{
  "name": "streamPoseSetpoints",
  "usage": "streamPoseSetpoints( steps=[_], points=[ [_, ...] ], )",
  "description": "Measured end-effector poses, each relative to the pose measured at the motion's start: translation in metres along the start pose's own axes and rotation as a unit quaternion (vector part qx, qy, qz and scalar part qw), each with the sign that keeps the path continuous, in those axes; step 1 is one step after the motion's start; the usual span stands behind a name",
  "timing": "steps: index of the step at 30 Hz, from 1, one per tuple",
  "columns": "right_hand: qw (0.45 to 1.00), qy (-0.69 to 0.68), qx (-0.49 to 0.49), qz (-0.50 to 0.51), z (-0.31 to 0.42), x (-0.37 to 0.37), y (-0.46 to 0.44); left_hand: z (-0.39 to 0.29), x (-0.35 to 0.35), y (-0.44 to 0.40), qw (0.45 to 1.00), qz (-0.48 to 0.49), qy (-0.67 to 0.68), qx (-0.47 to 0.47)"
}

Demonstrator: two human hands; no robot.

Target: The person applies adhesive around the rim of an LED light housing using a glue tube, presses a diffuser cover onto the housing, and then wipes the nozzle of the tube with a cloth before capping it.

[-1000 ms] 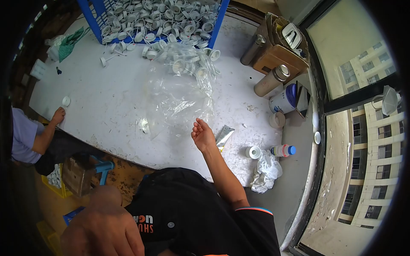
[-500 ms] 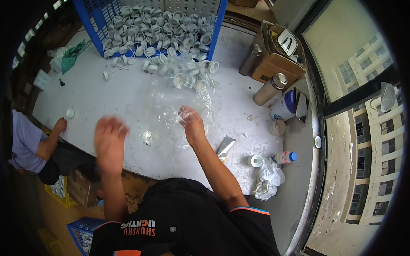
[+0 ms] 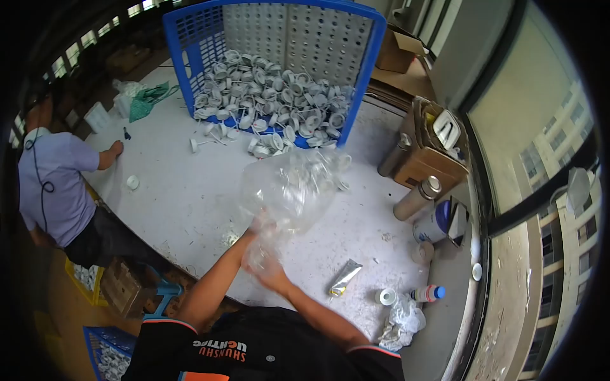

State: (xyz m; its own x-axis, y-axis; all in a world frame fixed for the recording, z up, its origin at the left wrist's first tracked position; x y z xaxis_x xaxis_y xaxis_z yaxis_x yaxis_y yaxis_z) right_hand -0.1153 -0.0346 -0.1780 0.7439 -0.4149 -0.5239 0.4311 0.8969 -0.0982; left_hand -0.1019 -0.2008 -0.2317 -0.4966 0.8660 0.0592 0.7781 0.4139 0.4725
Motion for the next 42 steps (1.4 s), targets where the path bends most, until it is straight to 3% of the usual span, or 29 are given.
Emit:
streamPoseSetpoints(
  steps=[1,2,3,4,5,7,8,10,12,14,16,22,24,25,26,28,29,31,33,37,38,40,42],
  points=[
    [0.996,0.088,-0.024,0.001,0.061,0.013,0.013,0.013,-0.004,0.004,0.999,0.024,-0.029,0.017],
    [0.992,-0.052,0.061,0.095,0.078,0.0,0.021,0.02,-0.022,0.017,0.993,0.05,0.081,0.068],
    [0.949,-0.19,0.154,0.196,0.095,-0.015,0.047,0.026,-0.037,0.038,0.985,0.052,0.14,0.083],
    [0.951,-0.169,0.136,0.219,0.075,-0.022,0.064,0.032,-0.051,0.058,0.973,0.056,0.199,0.099],
    [0.953,-0.145,0.114,0.24,0.054,-0.03,0.077,0.031,-0.059,0.077,0.977,0.067,0.199,0.04],
    [0.945,-0.236,0.227,-0.021,0.035,-0.08,0.078,0.034,-0.06,0.109,0.976,0.068,0.207,-0.019],
    [0.943,-0.237,0.233,-0.006,0.037,-0.075,0.071,0.033,-0.04,0.125,0.974,0.15,0.168,0.024],
    [0.966,-0.202,0.151,0.048,0.054,-0.062,0.048,0.043,0.013,0.152,0.948,0.296,0.084,0.076],
    [0.979,-0.172,0.06,0.091,0.074,-0.038,0.037,0.056,0.046,0.177,0.936,0.347,0.014,0.062],
    [0.965,-0.132,0.102,0.204,0.088,-0.008,0.048,0.06,0.051,0.193,0.93,0.363,-0.027,0.053],
    [0.943,-0.132,0.157,0.262,0.079,0.011,0.072,0.06,0.049,0.205,0.929,0.363,-0.059,0.049],
    [0.948,-0.205,0.184,0.156,0.039,0.036,0.109,0.051,0.02,0.213,0.916,0.351,-0.175,0.088],
    [0.978,-0.068,0.156,0.123,-0.014,0.047,0.13,0.015,-0.015,0.22,0.944,0.306,-0.12,0.002],
    [0.977,-0.07,0.157,0.123,-0.002,0.041,0.129,-0.009,-0.035,0.228,0.959,0.269,-0.067,-0.058],
    [0.981,-0.064,0.145,0.113,0.025,0.026,0.123,-0.018,-0.044,0.239,0.959,0.27,-0.067,-0.061],
    [0.993,-0.034,0.061,0.093,0.021,0.031,0.123,-0.052,-0.064,0.249,0.94,0.11,-0.255,0.199],
    [0.996,-0.017,0.019,0.081,0.019,0.034,0.124,-0.048,-0.054,0.248,0.94,0.107,-0.254,0.2],
    [0.951,-0.265,0.095,0.126,0.0,0.054,0.13,-0.019,-0.002,0.242,0.942,0.222,-0.191,0.165],
    [0.928,-0.321,0.128,0.142,0.003,0.054,0.139,0.024,0.04,0.228,0.954,0.274,-0.083,0.092],
    [0.805,-0.511,0.241,0.183,0.018,0.032,0.145,0.046,0.06,0.232,0.955,0.269,-0.102,0.073],
    [0.803,-0.512,0.245,0.183,0.023,0.019,0.147,0.047,0.059,0.234,0.963,0.231,-0.123,0.072],
    [0.86,-0.35,0.238,0.284,0.025,-0.012,0.144,0.043,0.053,0.237,0.97,0.18,-0.143,0.072],
    [0.907,-0.21,0.192,0.31,-0.006,-0.04,0.142,0.042,0.045,0.239,0.986,0.099,-0.113,0.069]
  ],
)
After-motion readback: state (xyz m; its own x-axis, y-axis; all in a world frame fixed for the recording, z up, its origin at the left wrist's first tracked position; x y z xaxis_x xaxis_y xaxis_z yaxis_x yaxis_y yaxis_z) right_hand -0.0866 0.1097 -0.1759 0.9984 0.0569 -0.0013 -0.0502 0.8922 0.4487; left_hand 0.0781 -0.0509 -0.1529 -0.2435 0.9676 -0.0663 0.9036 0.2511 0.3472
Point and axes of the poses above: each hand's wrist, its own y-axis away from the middle knuckle, its own x-axis out of the palm, z = x × y, the point moved 5 cm from there along -y, towards the middle knuckle, and after that the axes turned 5 degrees about y, right-handed, at the moved point
